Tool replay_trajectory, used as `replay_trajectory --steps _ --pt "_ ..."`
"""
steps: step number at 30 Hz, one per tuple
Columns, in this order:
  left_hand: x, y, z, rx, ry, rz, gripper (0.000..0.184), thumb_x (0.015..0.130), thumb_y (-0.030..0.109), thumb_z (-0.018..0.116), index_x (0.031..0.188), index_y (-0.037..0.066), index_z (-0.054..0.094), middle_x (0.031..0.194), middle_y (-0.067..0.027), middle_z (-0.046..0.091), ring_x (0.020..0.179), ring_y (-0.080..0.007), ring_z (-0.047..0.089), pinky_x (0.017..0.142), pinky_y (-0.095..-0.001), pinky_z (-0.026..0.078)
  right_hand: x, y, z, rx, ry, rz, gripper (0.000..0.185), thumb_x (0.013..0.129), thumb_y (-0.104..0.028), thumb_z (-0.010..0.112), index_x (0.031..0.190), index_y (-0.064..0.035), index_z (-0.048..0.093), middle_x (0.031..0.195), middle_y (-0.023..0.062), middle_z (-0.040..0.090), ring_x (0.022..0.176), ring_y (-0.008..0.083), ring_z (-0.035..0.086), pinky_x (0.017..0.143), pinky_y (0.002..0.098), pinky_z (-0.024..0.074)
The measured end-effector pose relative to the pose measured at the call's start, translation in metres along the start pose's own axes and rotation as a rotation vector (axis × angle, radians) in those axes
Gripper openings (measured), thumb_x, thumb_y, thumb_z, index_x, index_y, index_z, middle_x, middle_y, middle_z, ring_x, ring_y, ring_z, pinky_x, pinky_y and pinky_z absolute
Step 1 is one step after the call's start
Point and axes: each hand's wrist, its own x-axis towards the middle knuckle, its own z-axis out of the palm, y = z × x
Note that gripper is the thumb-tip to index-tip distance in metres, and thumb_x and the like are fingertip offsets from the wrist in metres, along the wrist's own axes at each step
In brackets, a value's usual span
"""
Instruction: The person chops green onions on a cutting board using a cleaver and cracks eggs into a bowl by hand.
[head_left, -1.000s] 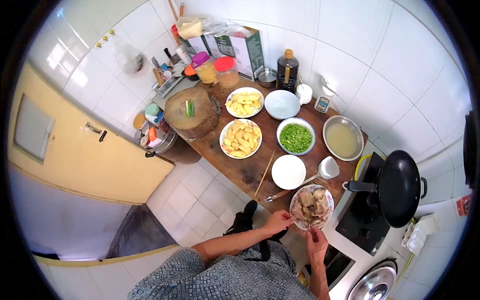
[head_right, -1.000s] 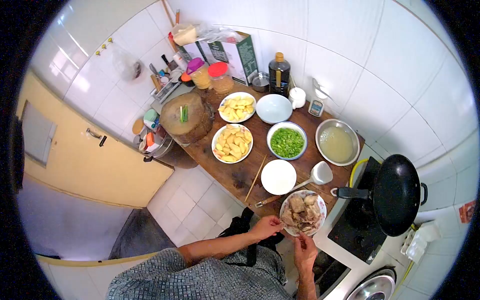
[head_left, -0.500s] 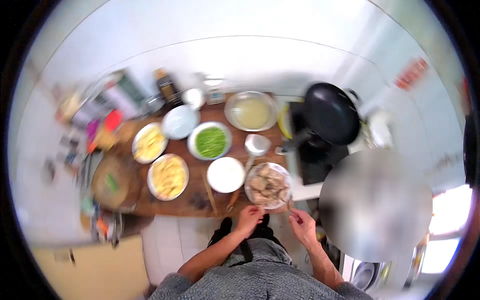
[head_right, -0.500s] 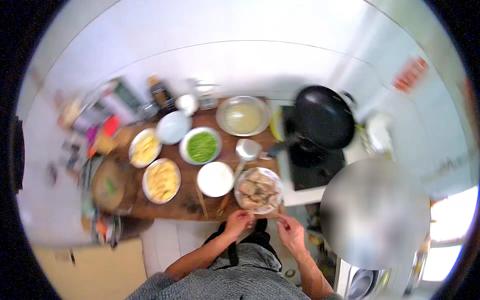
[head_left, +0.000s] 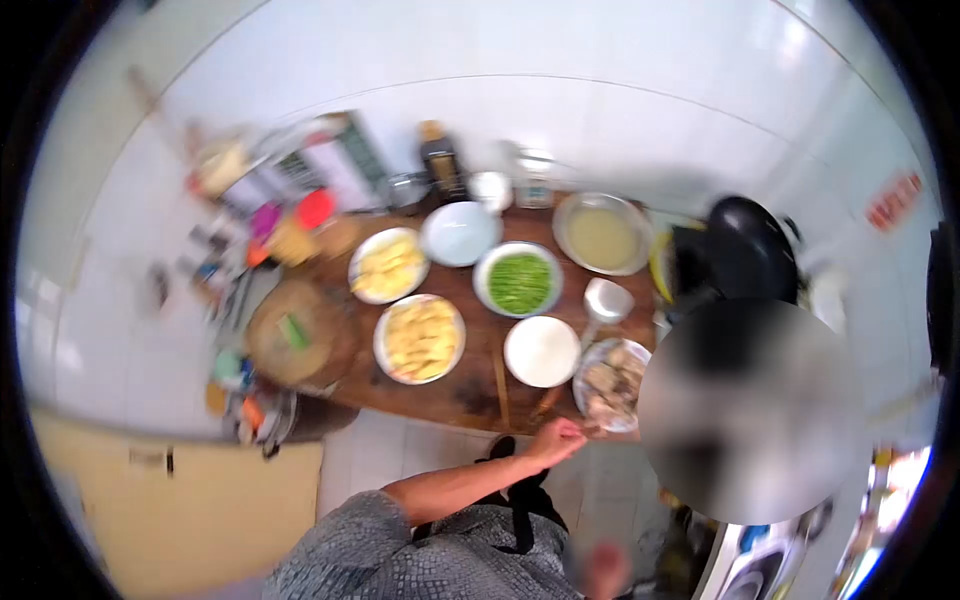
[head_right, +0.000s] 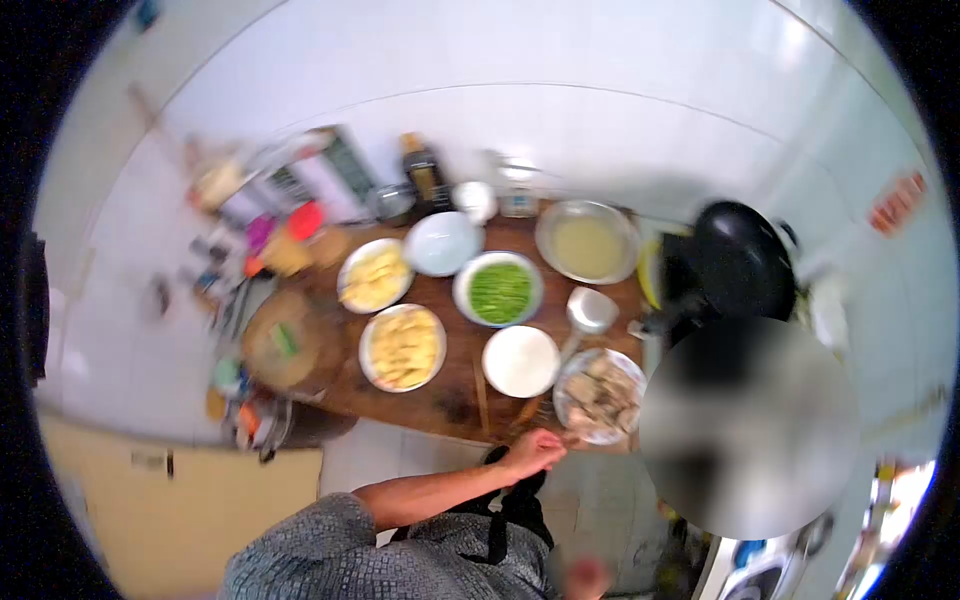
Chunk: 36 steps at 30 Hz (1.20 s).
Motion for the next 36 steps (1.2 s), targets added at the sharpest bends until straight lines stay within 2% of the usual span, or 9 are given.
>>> replay_trajectory --steps 1,7,9,19,25,26,27,29,36 --pt "-0.002 -0.006 -0.008 -0.004 0.026 0.010 0.044 0.095 0.029 0.072 0.125 0.001 0.056 0.117 -0.0118 0.066 0.096 -0.0174 0.067 0.076 -0.0322 0.059 0.007 -0.078 -0.011 0.046 -0.096 0.156 0.038 0.094 -0.018 0.071 0.130 -0.0083 0.068 0.085 0.0116 0.071 0.072 0.0168 0.064 0.069 0.0318 0.0552" --pt "-0.073 0.016 -0.047 -0.257 0.162 -0.083 0.046 0.098 0.028 0.069 0.132 0.002 0.052 0.124 -0.0101 0.063 0.103 -0.0158 0.064 0.086 -0.0323 0.058 0.076 -0.109 -0.025 0.052 -0.266 0.288 0.033 0.099 -0.021 0.064 0.124 -0.0023 0.069 0.081 0.0073 0.071 0.069 0.0150 0.063 0.065 0.0304 0.0528" --pt "-0.101 0.015 -0.071 -0.339 0.221 -0.071 0.045 0.098 0.027 0.069 0.131 0.001 0.053 0.122 -0.0095 0.064 0.102 -0.0167 0.065 0.086 -0.0322 0.059 0.099 -0.126 -0.023 0.053 -0.235 0.045 0.032 0.099 -0.021 0.063 0.125 -0.0028 0.069 0.081 0.0080 0.071 0.068 0.0148 0.063 0.065 0.0304 0.0531" --pt "-0.242 0.026 -0.242 -0.648 0.662 0.169 0.037 0.098 0.019 0.067 0.128 0.000 0.055 0.119 -0.0096 0.066 0.098 -0.0187 0.067 0.085 -0.0339 0.059 0.134 -0.279 0.064 -0.189 -0.472 -0.155 0.037 0.100 -0.031 0.061 0.113 0.0026 0.072 0.084 0.0127 0.074 0.078 0.0183 0.069 0.074 0.0329 0.0554" --pt "-0.301 0.027 -0.385 -0.786 0.810 0.343 0.029 0.098 0.013 0.065 0.122 0.000 0.056 0.119 -0.0108 0.067 0.098 -0.0203 0.066 0.088 -0.0362 0.058 0.099 -0.385 0.213 0.082 -0.532 -0.398 0.043 0.103 -0.030 0.057 0.138 -0.0034 0.057 0.091 0.0089 0.073 0.081 0.0177 0.069 0.075 0.0308 0.0566" --pt "-0.307 0.022 -0.410 -0.797 0.825 0.383 0.028 0.098 0.012 0.065 0.122 0.000 0.056 0.120 -0.0110 0.067 0.099 -0.0205 0.067 0.088 -0.0361 0.058 0.095 -0.411 0.249 0.022 -0.497 -0.680 0.034 0.105 -0.034 0.052 0.130 -0.0108 0.057 0.078 0.0028 0.064 0.063 0.0141 0.062 0.057 0.0256 0.0525" --pt "-0.313 0.018 -0.436 -0.816 0.841 0.419 0.028 0.098 0.012 0.065 0.123 0.000 0.056 0.121 -0.0112 0.067 0.099 -0.0207 0.067 0.087 -0.0359 0.058 0.091 -0.435 0.283 0.010 -0.498 -0.694 0.034 0.105 -0.034 0.052 0.130 -0.0108 0.057 0.078 0.0028 0.064 0.063 0.0141 0.062 0.057 0.0256 0.0525" --pt "-0.337 0.015 -0.482 -0.832 0.855 0.448 0.027 0.099 0.011 0.065 0.122 0.000 0.057 0.122 -0.0122 0.066 0.100 -0.0213 0.067 0.087 -0.0368 0.058 0.083 -0.489 0.344 0.146 -0.778 -0.324 0.036 0.096 -0.007 0.066 0.129 0.0025 0.059 0.105 0.0050 0.068 0.093 0.0122 0.065 0.086 0.0267 0.0530" --pt "-0.407 -0.012 -0.581 -0.923 1.026 0.400 0.030 0.098 0.014 0.064 0.123 -0.002 0.056 0.121 -0.0164 0.064 0.100 -0.0260 0.067 0.088 -0.0433 0.059 0.023 -0.721 0.605 0.060 -1.107 -0.835 0.041 0.096 -0.010 0.067 0.136 -0.0022 0.056 0.114 0.0061 0.068 0.093 0.0122 0.065 0.084 0.0255 0.0531"
